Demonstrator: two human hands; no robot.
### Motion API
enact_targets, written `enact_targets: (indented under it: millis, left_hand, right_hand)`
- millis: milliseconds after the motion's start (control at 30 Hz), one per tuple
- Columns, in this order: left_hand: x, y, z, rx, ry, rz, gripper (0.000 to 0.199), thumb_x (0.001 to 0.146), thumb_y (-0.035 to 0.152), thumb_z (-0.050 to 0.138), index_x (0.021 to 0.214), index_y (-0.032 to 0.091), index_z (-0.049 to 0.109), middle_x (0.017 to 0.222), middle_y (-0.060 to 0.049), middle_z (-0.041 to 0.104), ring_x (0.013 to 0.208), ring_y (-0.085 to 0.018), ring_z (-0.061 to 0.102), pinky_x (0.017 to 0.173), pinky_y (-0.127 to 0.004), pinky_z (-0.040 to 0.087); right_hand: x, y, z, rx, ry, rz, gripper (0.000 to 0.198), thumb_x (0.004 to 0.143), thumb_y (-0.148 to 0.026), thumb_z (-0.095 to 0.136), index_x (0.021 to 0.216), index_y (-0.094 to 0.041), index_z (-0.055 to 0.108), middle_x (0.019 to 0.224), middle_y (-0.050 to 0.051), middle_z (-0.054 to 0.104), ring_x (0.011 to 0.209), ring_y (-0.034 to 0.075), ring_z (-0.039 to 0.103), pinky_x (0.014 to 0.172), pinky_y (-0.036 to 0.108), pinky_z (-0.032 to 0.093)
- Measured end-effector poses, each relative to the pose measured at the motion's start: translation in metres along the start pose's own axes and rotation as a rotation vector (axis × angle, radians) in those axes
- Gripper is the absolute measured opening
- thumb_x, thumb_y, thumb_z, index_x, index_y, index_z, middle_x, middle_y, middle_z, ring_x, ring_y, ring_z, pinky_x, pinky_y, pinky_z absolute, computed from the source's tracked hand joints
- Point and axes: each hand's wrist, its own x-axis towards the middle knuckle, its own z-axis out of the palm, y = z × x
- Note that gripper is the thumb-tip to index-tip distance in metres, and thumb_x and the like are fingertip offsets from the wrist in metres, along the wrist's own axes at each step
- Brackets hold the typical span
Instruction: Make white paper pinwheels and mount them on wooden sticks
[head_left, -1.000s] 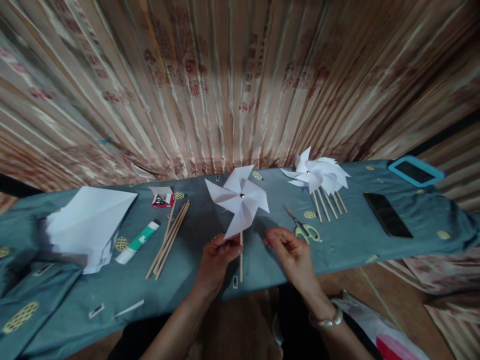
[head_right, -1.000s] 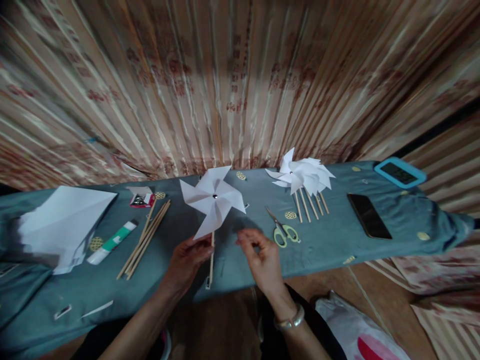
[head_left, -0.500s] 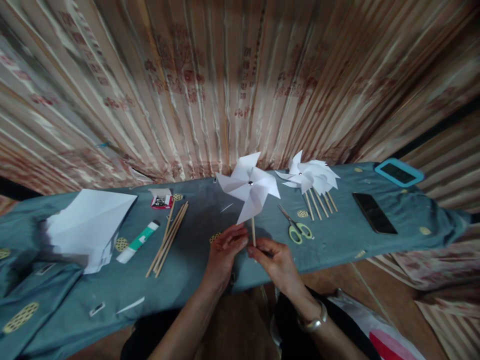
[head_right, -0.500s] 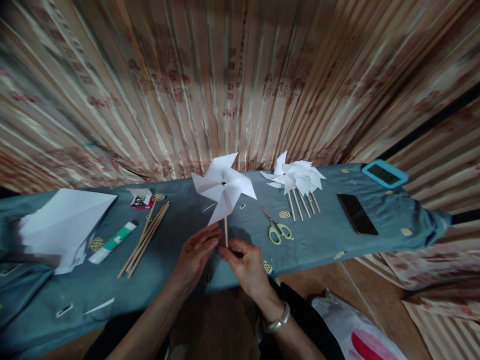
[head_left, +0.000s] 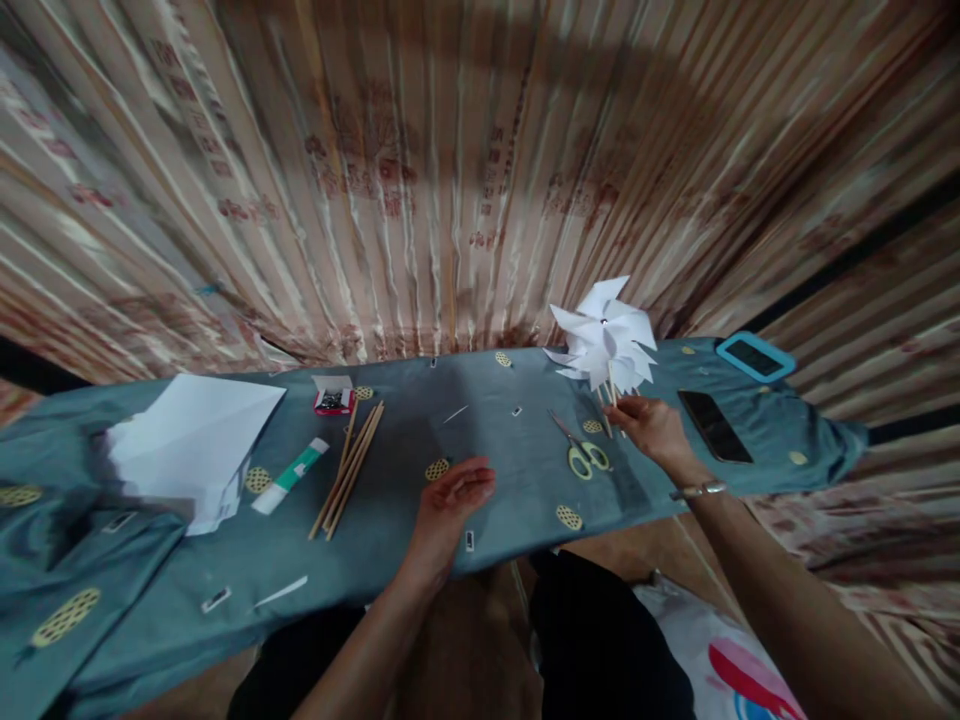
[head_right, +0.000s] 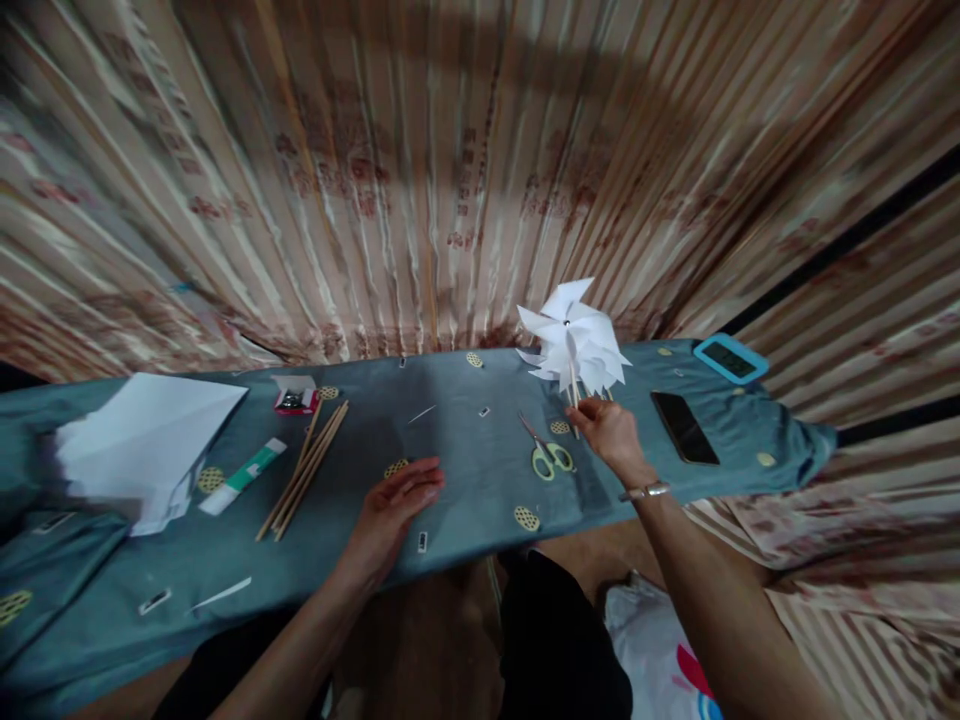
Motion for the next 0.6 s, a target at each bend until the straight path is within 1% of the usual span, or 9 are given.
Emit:
enact_targets:
  millis: [133, 267, 433, 600]
  left_hand:
    - [-0.003, 0.007, -0.004, 0.034, 0.007, 0.019, 0.037, 0.051, 0.027, 0.089, 0.086, 0.019, 0.08, 0.082, -0.005, 0.076, 0.08, -0.018, 0.068, 0.08, -0.03, 0.053]
    - [-0.004, 0.008, -0.008, 0.071, 0.001, 0.025, 0.035, 0.051, 0.026, 0.089, 0.084, 0.019, 0.08, 0.08, -0.005, 0.076, 0.079, -0.018, 0.068, 0.08, -0.03, 0.053]
    - [-0.005, 0.004, -0.018, 0.113, -0.005, 0.018, 0.037, 0.053, 0.029, 0.089, 0.087, 0.019, 0.079, 0.082, -0.005, 0.076, 0.081, -0.019, 0.068, 0.081, -0.032, 0.053]
    - [-0.016, 0.005, -0.024, 0.111, 0.014, -0.035, 0.038, 0.053, 0.03, 0.09, 0.088, 0.019, 0.079, 0.083, -0.006, 0.075, 0.081, -0.018, 0.067, 0.081, -0.03, 0.051]
  right_hand:
    - [0.001, 0.014, 0.023, -0.104, -0.056, -0.014, 0.024, 0.083, -0.038, 0.061, 0.085, -0.02, 0.077, 0.082, 0.011, 0.079, 0.074, 0.025, 0.071, 0.06, 0.029, 0.043]
    - [0.007, 0.022, 0.04, -0.171, -0.088, -0.007, 0.024, 0.084, -0.038, 0.062, 0.087, -0.02, 0.078, 0.084, 0.012, 0.079, 0.074, 0.025, 0.071, 0.06, 0.03, 0.043]
    - [0.016, 0.027, 0.05, -0.229, -0.098, -0.005, 0.026, 0.086, -0.04, 0.061, 0.082, -0.019, 0.077, 0.08, 0.014, 0.077, 0.07, 0.025, 0.07, 0.058, 0.031, 0.043]
    - [0.015, 0.029, 0.054, -0.281, -0.102, -0.008, 0.032, 0.085, -0.045, 0.059, 0.086, -0.019, 0.078, 0.076, 0.014, 0.076, 0.064, 0.026, 0.067, 0.055, 0.033, 0.04]
